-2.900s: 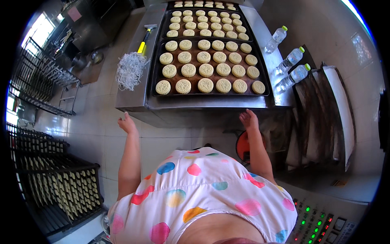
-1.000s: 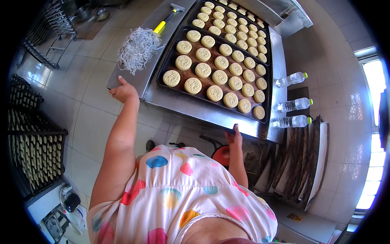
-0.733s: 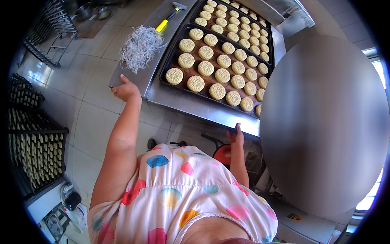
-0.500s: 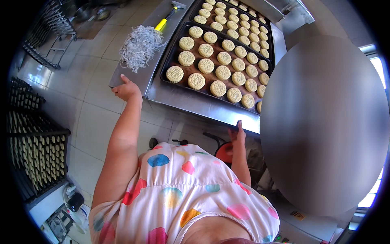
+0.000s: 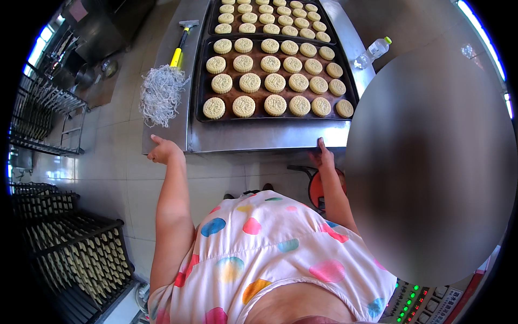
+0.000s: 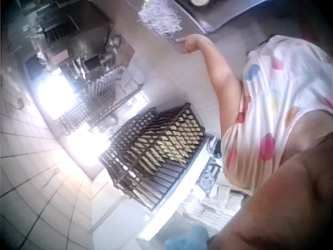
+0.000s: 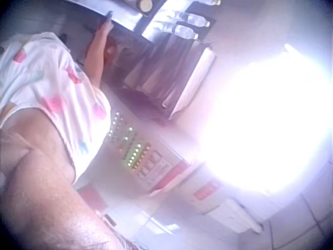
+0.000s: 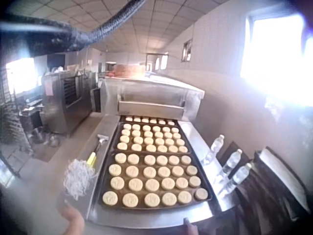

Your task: The person touches mooncakes on a tray, moves trays between a table and a storage rack, and handles dough in a large container.

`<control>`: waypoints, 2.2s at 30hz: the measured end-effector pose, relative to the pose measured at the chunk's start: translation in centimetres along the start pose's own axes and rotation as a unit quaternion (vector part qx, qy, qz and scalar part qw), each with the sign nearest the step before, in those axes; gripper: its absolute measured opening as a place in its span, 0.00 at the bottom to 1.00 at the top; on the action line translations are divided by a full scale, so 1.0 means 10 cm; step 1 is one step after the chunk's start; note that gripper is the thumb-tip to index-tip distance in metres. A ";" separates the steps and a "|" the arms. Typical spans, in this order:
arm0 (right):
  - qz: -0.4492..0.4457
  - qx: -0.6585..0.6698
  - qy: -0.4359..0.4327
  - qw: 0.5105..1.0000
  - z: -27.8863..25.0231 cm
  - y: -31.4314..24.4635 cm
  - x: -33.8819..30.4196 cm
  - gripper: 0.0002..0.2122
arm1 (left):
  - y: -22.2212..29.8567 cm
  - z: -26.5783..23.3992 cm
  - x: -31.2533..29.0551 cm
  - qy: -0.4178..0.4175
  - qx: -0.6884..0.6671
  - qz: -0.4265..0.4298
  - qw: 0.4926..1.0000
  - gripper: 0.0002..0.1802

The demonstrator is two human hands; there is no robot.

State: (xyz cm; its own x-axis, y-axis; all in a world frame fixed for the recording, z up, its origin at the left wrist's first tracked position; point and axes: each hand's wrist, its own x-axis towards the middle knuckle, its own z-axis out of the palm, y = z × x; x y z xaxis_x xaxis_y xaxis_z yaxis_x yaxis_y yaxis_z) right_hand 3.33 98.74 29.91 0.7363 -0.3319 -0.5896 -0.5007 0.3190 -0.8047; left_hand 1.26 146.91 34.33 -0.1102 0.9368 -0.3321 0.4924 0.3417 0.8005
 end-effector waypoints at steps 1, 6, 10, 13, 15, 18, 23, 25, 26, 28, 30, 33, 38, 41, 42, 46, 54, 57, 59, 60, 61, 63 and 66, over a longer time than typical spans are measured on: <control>0.000 -0.002 0.004 1.000 0.01 0.00 -0.01 0.20 | 0.00 0.00 0.00 0.007 0.005 0.016 1.000 0.41; -0.007 0.008 -0.005 1.000 0.04 0.00 -0.04 0.22 | -0.02 0.01 0.02 0.003 0.004 0.014 1.000 0.41; -0.019 0.012 -0.015 1.000 0.03 0.02 -0.03 0.24 | -0.02 0.02 0.04 0.016 0.018 0.014 1.000 0.40; -0.016 0.012 -0.010 1.000 0.02 0.02 -0.01 0.23 | 0.00 0.03 0.03 0.018 0.029 0.007 0.999 0.40; -0.016 0.007 -0.010 1.000 0.02 0.02 0.00 0.23 | 0.01 0.02 0.02 0.017 0.031 -0.005 0.999 0.40; -0.022 0.000 -0.014 1.000 0.02 0.01 -0.01 0.23 | 0.02 0.01 0.01 0.014 0.027 -0.005 1.000 0.40; -0.013 -0.007 0.000 1.000 0.02 0.00 -0.06 0.24 | 0.02 0.00 0.00 0.024 0.029 0.006 0.999 0.40; -0.016 -0.007 -0.009 1.000 0.03 -0.01 -0.07 0.24 | 0.02 0.01 0.00 0.022 0.029 0.005 0.999 0.40; -0.010 -0.006 -0.002 1.000 0.03 -0.01 -0.07 0.24 | 0.02 0.01 0.00 0.021 0.030 0.004 0.999 0.40; -0.019 -0.005 -0.008 1.000 0.03 0.00 -0.07 0.24 | 0.02 0.01 0.00 0.023 0.032 0.005 0.999 0.40; -0.019 -0.005 -0.012 1.000 0.03 0.00 -0.06 0.25 | 0.02 0.02 0.01 0.026 0.031 0.002 0.999 0.40; -0.016 -0.008 -0.018 1.000 0.03 0.02 -0.03 0.27 | 0.02 0.01 0.02 0.024 0.017 0.000 1.000 0.40; -0.011 -0.009 -0.012 1.000 0.01 0.04 -0.03 0.28 | 0.00 0.01 0.02 0.028 0.016 0.012 0.999 0.40; -0.012 -0.018 -0.006 1.000 0.02 0.04 -0.04 0.29 | -0.01 0.01 0.03 0.028 0.009 0.014 0.999 0.41; -0.014 -0.018 -0.012 1.000 0.02 0.04 -0.05 0.29 | -0.02 0.01 0.03 0.026 0.000 0.009 1.000 0.42; -0.021 -0.019 -0.012 1.000 0.04 0.03 -0.07 0.30 | -0.03 0.03 0.04 0.039 0.021 0.016 0.999 0.40; -0.023 -0.025 -0.010 0.999 0.04 0.02 -0.08 0.27 | -0.05 0.05 0.06 0.035 0.009 0.019 0.999 0.39; -0.023 -0.025 -0.009 0.999 0.04 0.02 -0.09 0.27 | -0.05 0.04 0.06 0.037 0.019 0.023 0.999 0.39; -0.017 -0.023 -0.001 1.000 0.04 0.02 -0.09 0.27 | -0.04 0.04 0.06 0.037 0.018 0.021 0.999 0.39; -0.020 -0.022 -0.009 1.000 0.04 0.02 -0.09 0.26 | -0.04 0.04 0.05 0.037 0.017 0.021 0.999 0.39; -0.020 -0.020 -0.009 1.000 0.04 0.02 -0.09 0.26 | -0.04 0.04 0.05 0.036 0.017 0.020 0.999 0.39; -0.022 -0.017 -0.008 1.000 0.04 0.02 -0.10 0.26 | -0.04 0.03 0.04 0.034 0.018 0.020 0.999 0.40; -0.025 -0.015 -0.009 1.000 0.04 0.03 -0.09 0.26 | -0.03 0.03 0.03 0.032 0.014 0.015 0.999 0.40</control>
State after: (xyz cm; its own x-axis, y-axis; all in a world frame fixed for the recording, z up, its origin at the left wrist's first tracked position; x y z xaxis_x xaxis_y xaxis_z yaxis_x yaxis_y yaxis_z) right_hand 2.70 99.49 30.29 0.7689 -0.3300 -0.5476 -0.4762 0.2761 -0.8349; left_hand 1.33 147.07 33.86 -0.1494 0.9500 -0.2742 0.5195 0.3114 0.7957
